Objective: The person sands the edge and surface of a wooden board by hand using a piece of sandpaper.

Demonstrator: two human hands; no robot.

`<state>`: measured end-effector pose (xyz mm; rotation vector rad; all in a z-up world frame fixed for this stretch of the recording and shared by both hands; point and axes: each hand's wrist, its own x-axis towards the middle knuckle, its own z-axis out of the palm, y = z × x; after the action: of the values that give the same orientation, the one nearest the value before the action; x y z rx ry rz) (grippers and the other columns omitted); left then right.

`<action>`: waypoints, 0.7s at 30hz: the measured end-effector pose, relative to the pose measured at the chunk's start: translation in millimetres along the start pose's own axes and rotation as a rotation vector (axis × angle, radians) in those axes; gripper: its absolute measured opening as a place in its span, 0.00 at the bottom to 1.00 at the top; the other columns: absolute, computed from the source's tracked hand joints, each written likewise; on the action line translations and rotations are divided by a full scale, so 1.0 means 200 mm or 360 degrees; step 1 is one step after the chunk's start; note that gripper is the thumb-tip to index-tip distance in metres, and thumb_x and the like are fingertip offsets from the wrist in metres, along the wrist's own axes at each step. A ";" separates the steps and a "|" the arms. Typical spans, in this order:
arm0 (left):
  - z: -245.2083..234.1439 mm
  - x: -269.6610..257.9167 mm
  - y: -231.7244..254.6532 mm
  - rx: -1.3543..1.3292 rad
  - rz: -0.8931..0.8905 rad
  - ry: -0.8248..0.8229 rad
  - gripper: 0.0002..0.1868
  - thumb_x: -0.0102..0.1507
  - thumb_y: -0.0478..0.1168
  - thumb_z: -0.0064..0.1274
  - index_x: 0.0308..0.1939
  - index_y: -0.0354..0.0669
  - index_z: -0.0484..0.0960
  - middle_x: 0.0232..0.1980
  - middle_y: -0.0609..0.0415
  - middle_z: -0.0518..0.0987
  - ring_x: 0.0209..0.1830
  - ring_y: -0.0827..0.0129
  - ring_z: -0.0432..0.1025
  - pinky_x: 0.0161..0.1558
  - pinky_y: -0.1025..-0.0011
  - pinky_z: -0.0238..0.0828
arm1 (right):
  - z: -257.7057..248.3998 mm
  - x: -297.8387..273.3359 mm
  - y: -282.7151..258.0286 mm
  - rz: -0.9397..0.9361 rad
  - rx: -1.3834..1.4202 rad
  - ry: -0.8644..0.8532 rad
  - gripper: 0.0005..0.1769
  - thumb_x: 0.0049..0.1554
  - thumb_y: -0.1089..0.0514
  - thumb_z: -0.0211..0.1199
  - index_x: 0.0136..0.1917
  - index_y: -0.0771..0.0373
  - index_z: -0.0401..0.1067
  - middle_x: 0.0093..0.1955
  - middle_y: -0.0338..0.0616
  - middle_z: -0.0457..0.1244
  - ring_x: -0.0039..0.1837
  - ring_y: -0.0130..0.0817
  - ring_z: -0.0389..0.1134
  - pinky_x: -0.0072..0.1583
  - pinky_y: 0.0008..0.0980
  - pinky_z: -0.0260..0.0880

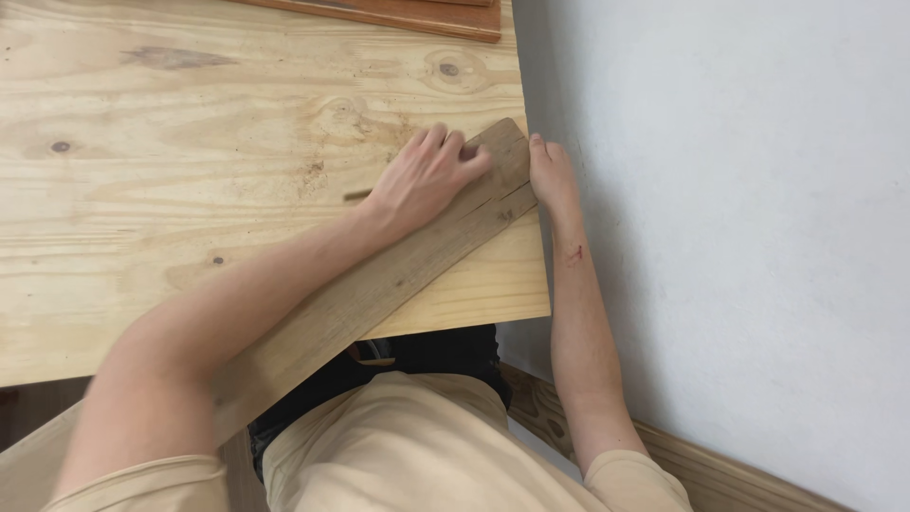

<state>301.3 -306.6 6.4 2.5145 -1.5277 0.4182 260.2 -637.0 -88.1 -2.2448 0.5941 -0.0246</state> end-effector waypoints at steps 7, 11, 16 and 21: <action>0.11 0.19 0.00 0.0011 -0.0022 0.0074 0.13 0.86 0.46 0.52 0.74 0.58 0.78 0.53 0.39 0.87 0.53 0.48 0.84 0.56 0.56 0.83 | -0.08 -0.17 -0.08 -0.0268 0.0169 -0.0191 0.34 0.87 0.40 0.48 0.73 0.68 0.88 0.68 0.63 0.78 0.76 0.60 0.77 0.73 0.60 0.75; 0.11 0.18 0.05 0.0051 0.0045 0.0133 0.11 0.86 0.41 0.50 0.72 0.54 0.77 0.52 0.37 0.87 0.52 0.46 0.82 0.55 0.55 0.80 | -0.09 -0.21 -0.10 -0.0247 0.0155 -0.0131 0.34 0.87 0.39 0.49 0.76 0.66 0.87 0.73 0.66 0.76 0.80 0.65 0.74 0.78 0.65 0.72; 0.14 0.21 0.03 -0.0024 0.0050 -0.0042 0.10 0.87 0.46 0.51 0.71 0.59 0.78 0.53 0.41 0.88 0.53 0.50 0.84 0.56 0.57 0.81 | 0.00 -0.11 0.06 -0.0080 0.0235 0.0096 0.36 0.83 0.38 0.49 0.44 0.59 0.83 0.41 0.44 0.68 0.49 0.40 0.71 0.54 0.44 0.70; 0.42 0.53 -0.08 -0.0190 0.0012 0.0217 0.18 0.82 0.50 0.64 0.73 0.56 0.79 0.56 0.36 0.86 0.56 0.41 0.83 0.59 0.50 0.83 | 0.04 -0.09 0.08 -0.0008 0.0159 0.0189 0.35 0.84 0.42 0.46 0.42 0.55 0.82 0.37 0.42 0.67 0.44 0.37 0.68 0.48 0.40 0.68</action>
<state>374.0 -412.8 -39.5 2.3396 -1.4667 0.4741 238.6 -633.3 -101.7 -2.1584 0.6367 -0.1869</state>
